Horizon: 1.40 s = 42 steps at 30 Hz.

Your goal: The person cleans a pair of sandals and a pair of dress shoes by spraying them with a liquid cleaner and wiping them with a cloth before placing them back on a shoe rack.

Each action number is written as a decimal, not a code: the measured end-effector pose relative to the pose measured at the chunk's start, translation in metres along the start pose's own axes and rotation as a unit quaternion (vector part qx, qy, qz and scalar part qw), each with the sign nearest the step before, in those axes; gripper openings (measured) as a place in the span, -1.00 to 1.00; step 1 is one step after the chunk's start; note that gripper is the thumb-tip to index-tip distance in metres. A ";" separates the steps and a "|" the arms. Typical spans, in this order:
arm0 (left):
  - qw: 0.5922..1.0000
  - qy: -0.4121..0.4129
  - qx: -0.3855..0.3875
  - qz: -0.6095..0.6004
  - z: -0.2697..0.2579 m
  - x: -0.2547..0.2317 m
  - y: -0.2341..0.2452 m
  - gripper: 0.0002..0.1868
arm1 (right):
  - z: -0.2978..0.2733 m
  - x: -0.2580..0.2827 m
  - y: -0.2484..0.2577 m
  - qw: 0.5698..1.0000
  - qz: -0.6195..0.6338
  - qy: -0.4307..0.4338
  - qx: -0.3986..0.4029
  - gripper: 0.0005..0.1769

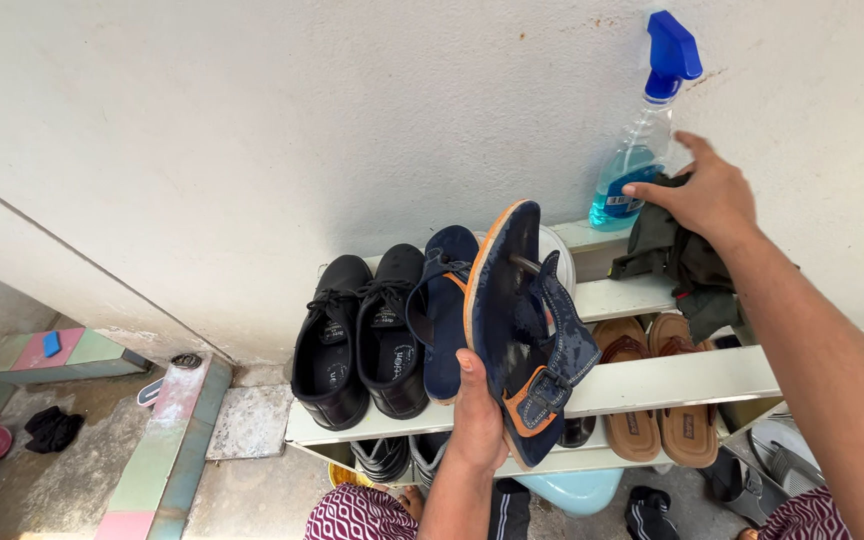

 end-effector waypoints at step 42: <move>0.976 -0.032 -0.136 -0.165 -0.010 -0.012 -0.016 0.04 | -0.291 0.174 0.112 0.884 0.224 0.408 -0.037 -0.59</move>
Point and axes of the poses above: each hand's wrist, its own z-axis towards the middle knuckle, its own y-axis out of the back of the hand, x = y × z, the point moved 10 cm from there along z, towards the middle knuckle, and after that the axes turned 5 degrees about -x, right-handed, at the moved point
